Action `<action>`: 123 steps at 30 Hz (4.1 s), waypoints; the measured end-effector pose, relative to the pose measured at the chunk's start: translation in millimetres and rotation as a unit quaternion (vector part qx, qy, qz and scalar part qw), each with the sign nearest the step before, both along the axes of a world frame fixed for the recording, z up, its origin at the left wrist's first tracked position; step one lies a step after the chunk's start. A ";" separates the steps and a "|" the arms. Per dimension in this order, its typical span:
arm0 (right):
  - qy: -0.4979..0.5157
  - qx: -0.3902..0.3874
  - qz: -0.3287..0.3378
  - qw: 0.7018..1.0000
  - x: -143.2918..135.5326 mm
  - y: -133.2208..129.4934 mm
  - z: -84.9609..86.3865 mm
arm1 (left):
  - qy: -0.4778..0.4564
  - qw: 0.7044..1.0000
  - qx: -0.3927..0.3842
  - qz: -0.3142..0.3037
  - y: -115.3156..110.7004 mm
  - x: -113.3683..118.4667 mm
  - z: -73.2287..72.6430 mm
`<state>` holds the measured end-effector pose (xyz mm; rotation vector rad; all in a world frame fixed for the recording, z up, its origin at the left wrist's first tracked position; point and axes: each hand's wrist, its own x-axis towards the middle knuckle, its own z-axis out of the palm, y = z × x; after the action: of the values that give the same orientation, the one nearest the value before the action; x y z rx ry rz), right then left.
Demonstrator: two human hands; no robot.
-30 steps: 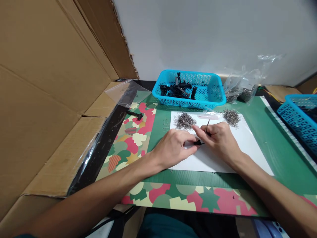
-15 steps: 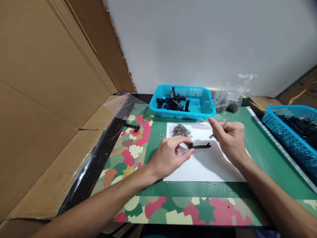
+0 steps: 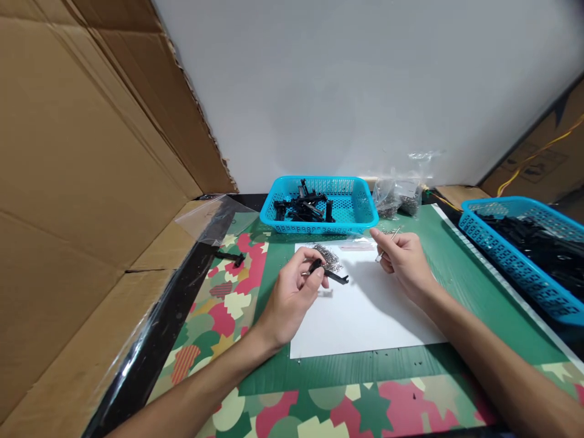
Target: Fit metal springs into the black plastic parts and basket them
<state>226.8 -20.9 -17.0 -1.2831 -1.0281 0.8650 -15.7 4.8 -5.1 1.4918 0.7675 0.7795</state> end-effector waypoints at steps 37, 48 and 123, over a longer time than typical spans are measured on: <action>-0.213 0.065 -0.020 0.975 4.0 -4.0 0.2 | -0.032 0.996 -0.022 0.078 5.7 2.6 2.8; -0.462 -0.052 -0.047 0.884 51.1 -9.8 18.5 | -0.002 0.998 0.006 0.070 2.2 2.4 6.5; -0.309 -0.098 0.199 0.925 31.9 -16.0 20.0 | 0.071 0.987 0.142 0.025 6.0 1.3 8.3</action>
<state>258.7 -36.9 3.0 -1.5956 -1.7846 0.8986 -14.3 10.8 3.2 1.8048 0.8276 0.8530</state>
